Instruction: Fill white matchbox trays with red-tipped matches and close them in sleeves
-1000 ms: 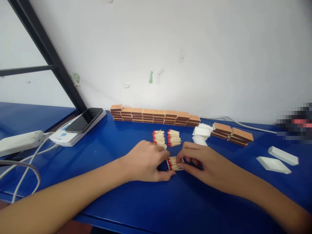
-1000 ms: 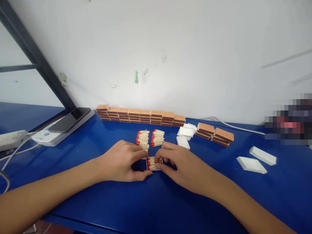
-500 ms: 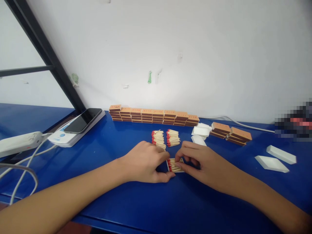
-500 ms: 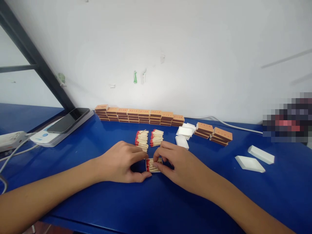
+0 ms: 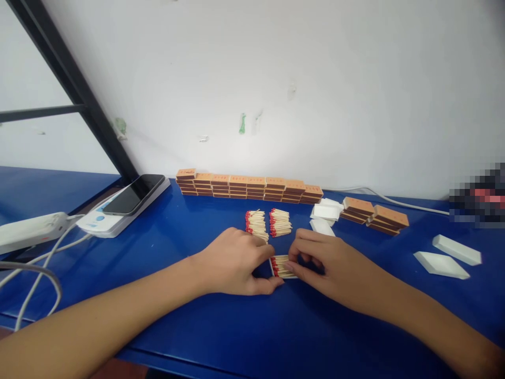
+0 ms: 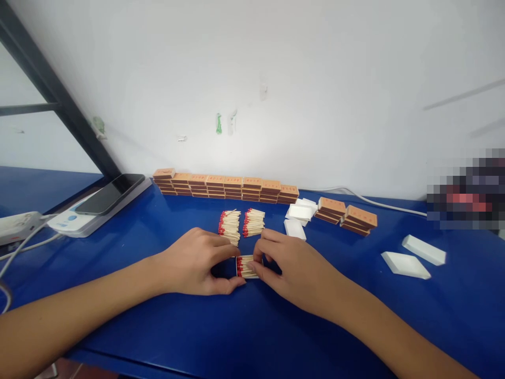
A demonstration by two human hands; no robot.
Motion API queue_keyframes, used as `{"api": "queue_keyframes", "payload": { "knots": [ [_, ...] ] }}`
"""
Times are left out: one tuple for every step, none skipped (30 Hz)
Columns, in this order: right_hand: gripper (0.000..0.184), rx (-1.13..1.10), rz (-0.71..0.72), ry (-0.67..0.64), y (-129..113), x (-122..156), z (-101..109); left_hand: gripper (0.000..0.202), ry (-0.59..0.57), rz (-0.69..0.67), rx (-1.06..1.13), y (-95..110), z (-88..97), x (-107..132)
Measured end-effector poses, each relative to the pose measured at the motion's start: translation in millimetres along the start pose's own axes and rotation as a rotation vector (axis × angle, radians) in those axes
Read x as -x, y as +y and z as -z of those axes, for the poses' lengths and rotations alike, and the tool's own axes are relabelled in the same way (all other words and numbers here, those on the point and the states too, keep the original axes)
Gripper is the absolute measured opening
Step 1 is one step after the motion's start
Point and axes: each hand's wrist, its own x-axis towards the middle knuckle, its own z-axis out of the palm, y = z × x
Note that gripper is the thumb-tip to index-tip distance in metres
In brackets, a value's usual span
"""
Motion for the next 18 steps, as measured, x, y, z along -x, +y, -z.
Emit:
{"api": "queue_keyframes", "payload": {
  "knots": [
    [0.015,0.009,0.002,0.005,0,0,-1,0.038,-0.002,-0.001,0.001,0,0.2,0],
    [0.016,0.018,0.004,0.009,-1,0,-1,0.038,-0.001,-0.001,0.001,0,0.3,0],
    [0.017,0.024,0.005,0.014,-1,-1,-1,0.037,-0.001,-0.001,0.001,0,0.6,0],
    [0.017,0.030,0.007,0.019,-1,-1,-1,0.037,-0.001,0.000,0.000,0,0.8,0],
    [0.018,0.035,0.009,0.024,-2,-1,0,0.037,0.001,0.000,-0.002,0,1.0,0],
    [0.018,0.040,0.010,0.030,-1,0,0,0.037,0.002,0.000,-0.005,0,1.1,-1],
    [0.018,0.043,0.013,0.034,-1,0,1,0.038,0.003,0.000,-0.008,0,1.1,-1],
    [0.018,0.045,0.017,0.037,-1,0,1,0.038,0.005,-0.001,-0.010,0,1.0,-1],
    [0.018,0.044,0.020,0.037,-1,1,1,0.038,0.006,-0.001,-0.011,0,0.8,-1],
    [0.018,0.042,0.023,0.037,-2,1,1,0.038,0.009,-0.001,-0.012,0,0.5,-1],
    [0.018,0.037,0.026,0.036,-3,2,0,0.038,0.010,-0.002,-0.013,0,0.1,-1],
    [0.018,0.033,0.027,0.037,-4,2,-1,0.038,0.011,-0.004,-0.014,0,-0.2,-1],
    [0.018,0.029,0.027,0.037,-5,2,-3,0.038,0.010,-0.006,-0.015,0,-0.4,-1],
    [0.018,0.025,0.026,0.037,-6,2,-4,0.038,0.009,-0.006,-0.015,0,-0.5,-1],
    [0.018,0.018,0.029,0.039,-5,1,-4,0.038,0.007,-0.005,-0.014,0,-0.3,-1],
    [0.018,0.010,0.033,0.040,-4,0,-2,0.038,0.004,-0.003,-0.012,0,0.0,-1],
    [0.019,0.003,0.035,0.049,0,-1,1,0.038,0.001,-0.001,-0.008,0,0.5,-1],
    [0.021,0.000,0.030,0.076,6,-3,6,0.038,-0.002,0.000,-0.005,0,0.9,-1]
  ]
}}
